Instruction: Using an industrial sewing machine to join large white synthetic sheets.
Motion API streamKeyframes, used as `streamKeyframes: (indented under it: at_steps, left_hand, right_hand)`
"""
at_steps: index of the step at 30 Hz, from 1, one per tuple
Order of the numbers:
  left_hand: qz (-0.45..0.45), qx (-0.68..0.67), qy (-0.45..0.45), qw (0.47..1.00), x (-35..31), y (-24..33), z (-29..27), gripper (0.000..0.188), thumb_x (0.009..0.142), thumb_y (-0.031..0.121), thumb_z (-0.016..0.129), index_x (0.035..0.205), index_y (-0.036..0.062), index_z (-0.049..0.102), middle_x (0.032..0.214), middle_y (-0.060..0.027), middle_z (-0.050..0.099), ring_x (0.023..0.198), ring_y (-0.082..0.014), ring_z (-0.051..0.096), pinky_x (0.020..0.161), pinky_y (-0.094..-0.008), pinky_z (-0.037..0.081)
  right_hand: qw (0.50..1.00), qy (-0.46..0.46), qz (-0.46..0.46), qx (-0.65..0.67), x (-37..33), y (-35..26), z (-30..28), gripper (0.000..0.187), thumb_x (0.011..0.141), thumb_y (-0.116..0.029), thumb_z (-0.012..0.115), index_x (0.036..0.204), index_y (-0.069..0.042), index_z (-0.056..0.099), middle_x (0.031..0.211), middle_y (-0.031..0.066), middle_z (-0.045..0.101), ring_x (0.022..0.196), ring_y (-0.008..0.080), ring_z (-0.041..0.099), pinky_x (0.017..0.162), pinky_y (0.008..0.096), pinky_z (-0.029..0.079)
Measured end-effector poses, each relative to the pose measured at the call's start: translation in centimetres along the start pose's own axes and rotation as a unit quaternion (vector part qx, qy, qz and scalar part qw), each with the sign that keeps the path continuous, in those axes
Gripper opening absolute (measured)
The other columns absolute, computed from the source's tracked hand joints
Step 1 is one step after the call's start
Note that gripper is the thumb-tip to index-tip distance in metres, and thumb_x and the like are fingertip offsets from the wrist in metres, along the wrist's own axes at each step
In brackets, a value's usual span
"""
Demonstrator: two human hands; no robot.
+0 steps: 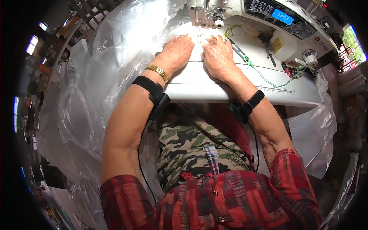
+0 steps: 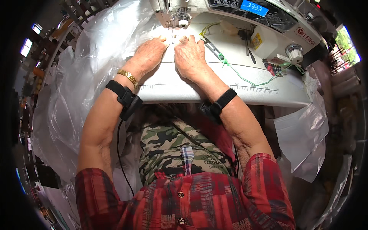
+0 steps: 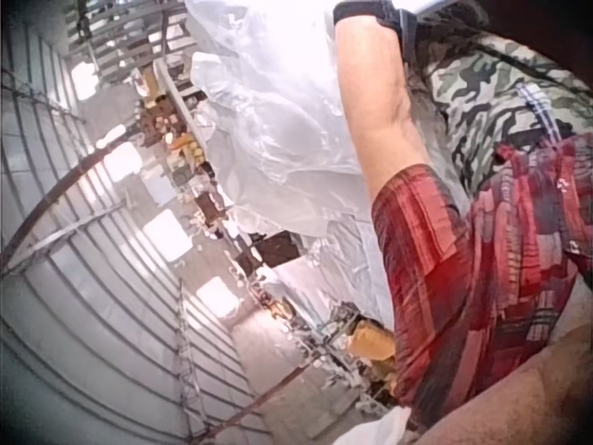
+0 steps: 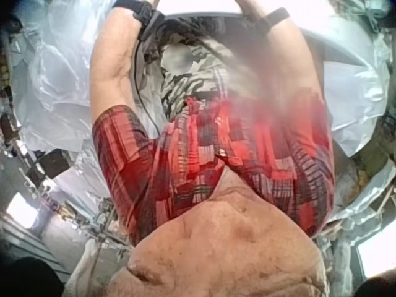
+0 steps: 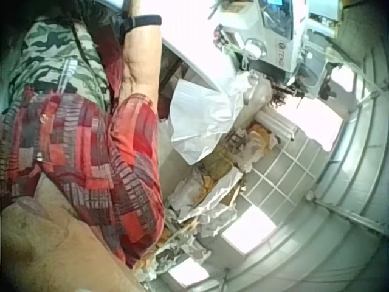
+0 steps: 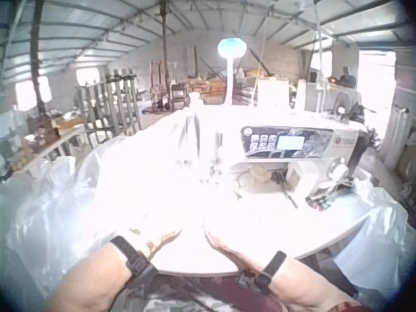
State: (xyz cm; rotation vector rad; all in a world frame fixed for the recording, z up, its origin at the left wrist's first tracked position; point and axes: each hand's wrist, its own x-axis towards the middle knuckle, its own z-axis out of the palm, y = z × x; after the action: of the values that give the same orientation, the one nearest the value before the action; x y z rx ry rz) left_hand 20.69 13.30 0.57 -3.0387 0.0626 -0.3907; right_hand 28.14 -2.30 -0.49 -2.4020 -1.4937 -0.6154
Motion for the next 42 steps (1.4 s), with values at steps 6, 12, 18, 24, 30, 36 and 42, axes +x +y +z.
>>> streamKeyframes:
  at_steps: [6,12,18,24,30,36,42]
  left_hand:
    - [0.002,-0.007,0.074,0.997,0.0,-0.4,1.0,0.023,0.088,0.007,0.048,0.095,-0.0019,0.067,0.101,-0.0204,0.066,0.099,-0.0315,0.065,0.088,-0.0405,0.053]
    - [0.001,-0.014,0.085,0.996,0.1,-0.2,1.2,0.021,0.088,0.006,0.049,0.096,0.0000,0.067,0.098,-0.0186,0.067,0.096,-0.0305,0.066,0.084,-0.0397,0.055]
    - [-0.019,-0.013,0.036,0.999,-1.3,0.1,0.5,0.026,0.091,0.012,0.045,0.107,-0.0014,0.061,0.104,-0.0202,0.064,0.100,-0.0328,0.062,0.091,-0.0414,0.049]
    - [0.020,-0.307,0.113,0.945,-5.1,5.4,-5.1,0.026,0.088,0.008,0.057,0.111,-0.0015,0.065,0.091,-0.0174,0.068,0.083,-0.0306,0.065,0.077,-0.0357,0.053]
    - [0.211,-0.646,0.124,0.723,-10.2,12.2,-21.3,0.020,0.092,0.009,0.066,0.108,-0.0034,0.065,0.102,-0.0129,0.070,0.090,-0.0224,0.069,0.082,-0.0320,0.053]
    - [0.189,-0.598,0.185,0.756,-13.2,13.5,-24.6,0.017,0.090,0.010,0.066,0.102,-0.0027,0.062,0.097,-0.0120,0.067,0.084,-0.0221,0.066,0.078,-0.0323,0.051]
    - [0.181,-0.574,0.233,0.764,-13.9,14.4,-25.1,0.015,0.089,0.010,0.066,0.097,-0.0020,0.060,0.092,-0.0110,0.064,0.079,-0.0218,0.063,0.074,-0.0327,0.049]
  right_hand:
    - [0.999,-0.029,0.008,-0.011,0.0,-0.1,-0.2,0.024,0.080,-0.013,0.060,0.099,-0.002,0.068,0.108,0.0151,0.064,0.108,0.0302,0.054,0.087,0.0464,0.042]
    - [1.000,0.024,0.009,-0.016,-0.2,-0.1,0.1,0.032,0.081,-0.014,0.060,0.110,-0.002,0.064,0.111,0.0165,0.062,0.111,0.0320,0.054,0.093,0.0470,0.042]
    - [1.000,0.028,-0.002,0.010,-0.3,-0.3,0.6,0.027,0.078,-0.015,0.059,0.099,-0.002,0.070,0.111,0.0153,0.060,0.111,0.0299,0.049,0.090,0.0463,0.035]
    - [0.998,0.044,-0.035,0.038,-0.6,-0.4,-1.0,0.015,0.075,-0.018,0.062,0.081,-0.007,0.070,0.100,0.0136,0.061,0.103,0.0306,0.052,0.084,0.0438,0.039]
    - [0.999,0.020,0.035,-0.031,-0.9,1.8,1.5,0.020,0.075,-0.014,0.058,0.085,-0.002,0.070,0.098,0.0141,0.060,0.103,0.0287,0.051,0.082,0.0431,0.038]
    - [0.998,0.030,0.041,0.030,-0.7,0.0,-0.3,0.028,0.082,-0.013,0.059,0.106,-0.001,0.066,0.114,0.0134,0.060,0.112,0.0288,0.051,0.093,0.0428,0.039]
    - [0.998,0.022,0.031,0.045,-0.8,-0.2,-0.3,0.032,0.082,-0.012,0.060,0.112,-0.001,0.064,0.114,0.0134,0.060,0.112,0.0289,0.052,0.094,0.0434,0.040]
